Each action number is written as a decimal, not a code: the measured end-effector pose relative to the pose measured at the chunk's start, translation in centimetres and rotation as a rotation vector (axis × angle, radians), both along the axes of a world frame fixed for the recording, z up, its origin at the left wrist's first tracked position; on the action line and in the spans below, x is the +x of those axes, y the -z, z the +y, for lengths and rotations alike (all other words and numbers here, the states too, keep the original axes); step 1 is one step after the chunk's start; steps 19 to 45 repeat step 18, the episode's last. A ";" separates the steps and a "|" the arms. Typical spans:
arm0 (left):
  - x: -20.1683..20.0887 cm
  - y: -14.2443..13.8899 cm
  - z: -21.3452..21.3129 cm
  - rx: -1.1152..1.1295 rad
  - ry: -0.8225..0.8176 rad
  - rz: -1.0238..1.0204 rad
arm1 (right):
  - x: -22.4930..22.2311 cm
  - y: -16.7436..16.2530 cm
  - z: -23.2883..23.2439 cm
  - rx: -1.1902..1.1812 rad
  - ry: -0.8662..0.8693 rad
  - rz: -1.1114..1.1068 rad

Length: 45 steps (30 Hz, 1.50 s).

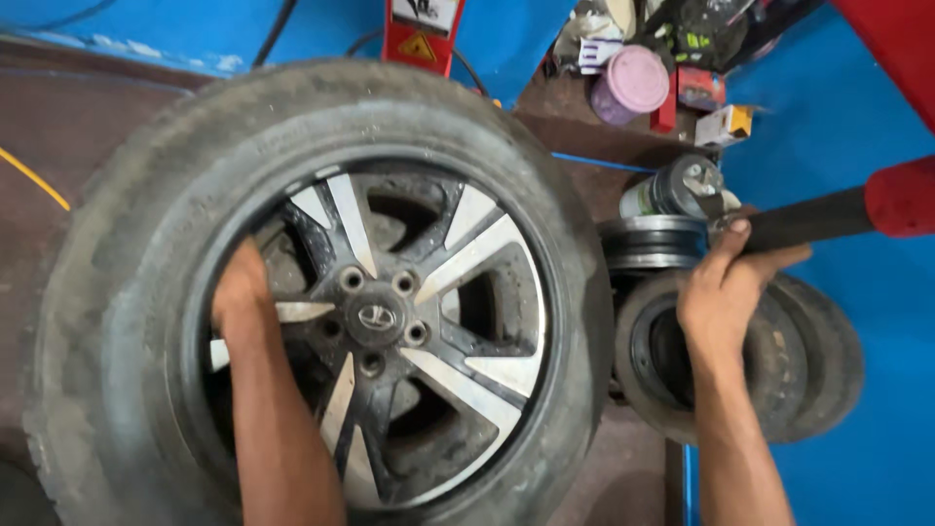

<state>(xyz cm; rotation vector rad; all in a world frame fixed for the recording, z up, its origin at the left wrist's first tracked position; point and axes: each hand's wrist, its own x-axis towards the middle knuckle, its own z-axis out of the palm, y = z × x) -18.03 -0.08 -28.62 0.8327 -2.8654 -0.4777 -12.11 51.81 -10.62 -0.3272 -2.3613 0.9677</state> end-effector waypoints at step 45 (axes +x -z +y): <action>6.7 -39.2 24.5 0.521 0.895 0.933 | 6.8 -8.9 -5.0 0.472 -0.031 -0.013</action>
